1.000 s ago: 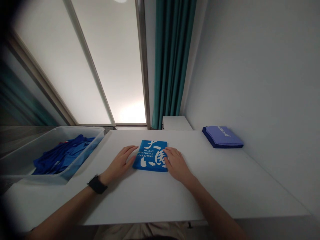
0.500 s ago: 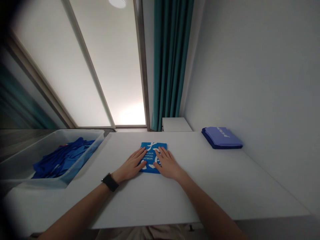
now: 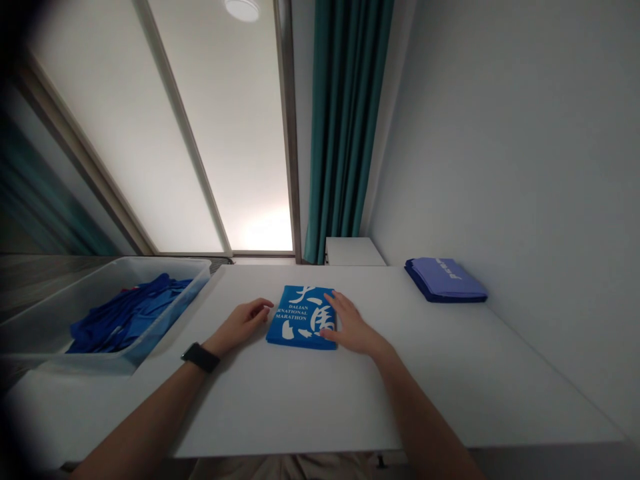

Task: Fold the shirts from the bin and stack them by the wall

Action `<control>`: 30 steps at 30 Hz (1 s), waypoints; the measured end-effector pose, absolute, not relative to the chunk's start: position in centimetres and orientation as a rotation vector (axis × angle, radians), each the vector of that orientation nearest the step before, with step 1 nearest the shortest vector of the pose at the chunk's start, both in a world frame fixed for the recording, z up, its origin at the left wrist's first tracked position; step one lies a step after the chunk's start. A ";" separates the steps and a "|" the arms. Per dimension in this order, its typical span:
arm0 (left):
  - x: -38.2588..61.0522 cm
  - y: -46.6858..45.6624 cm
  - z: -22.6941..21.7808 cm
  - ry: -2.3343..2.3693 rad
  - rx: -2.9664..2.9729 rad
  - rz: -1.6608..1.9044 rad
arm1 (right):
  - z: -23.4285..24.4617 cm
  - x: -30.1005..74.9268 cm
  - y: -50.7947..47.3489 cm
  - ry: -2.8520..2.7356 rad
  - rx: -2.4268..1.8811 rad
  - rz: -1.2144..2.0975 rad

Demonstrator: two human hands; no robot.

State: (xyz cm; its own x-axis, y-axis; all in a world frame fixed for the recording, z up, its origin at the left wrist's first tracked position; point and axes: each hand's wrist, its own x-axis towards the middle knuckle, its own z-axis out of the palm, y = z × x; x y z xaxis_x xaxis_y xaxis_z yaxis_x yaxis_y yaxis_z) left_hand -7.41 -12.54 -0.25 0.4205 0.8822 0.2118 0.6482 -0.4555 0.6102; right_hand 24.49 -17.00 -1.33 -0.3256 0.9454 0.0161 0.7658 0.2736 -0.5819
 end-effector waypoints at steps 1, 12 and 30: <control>-7.2 -12.6 -0.4 1.290 2.278 0.705 | -1.2 24.0 -17.3 -2.239 -1.557 0.703; -5.8 -14.2 0.3 1.005 2.529 0.744 | -1.1 23.6 -17.4 -2.331 -1.592 0.737; -6.8 -13.5 -1.4 1.127 2.530 0.539 | -1.8 24.4 -17.1 -2.185 -1.591 0.759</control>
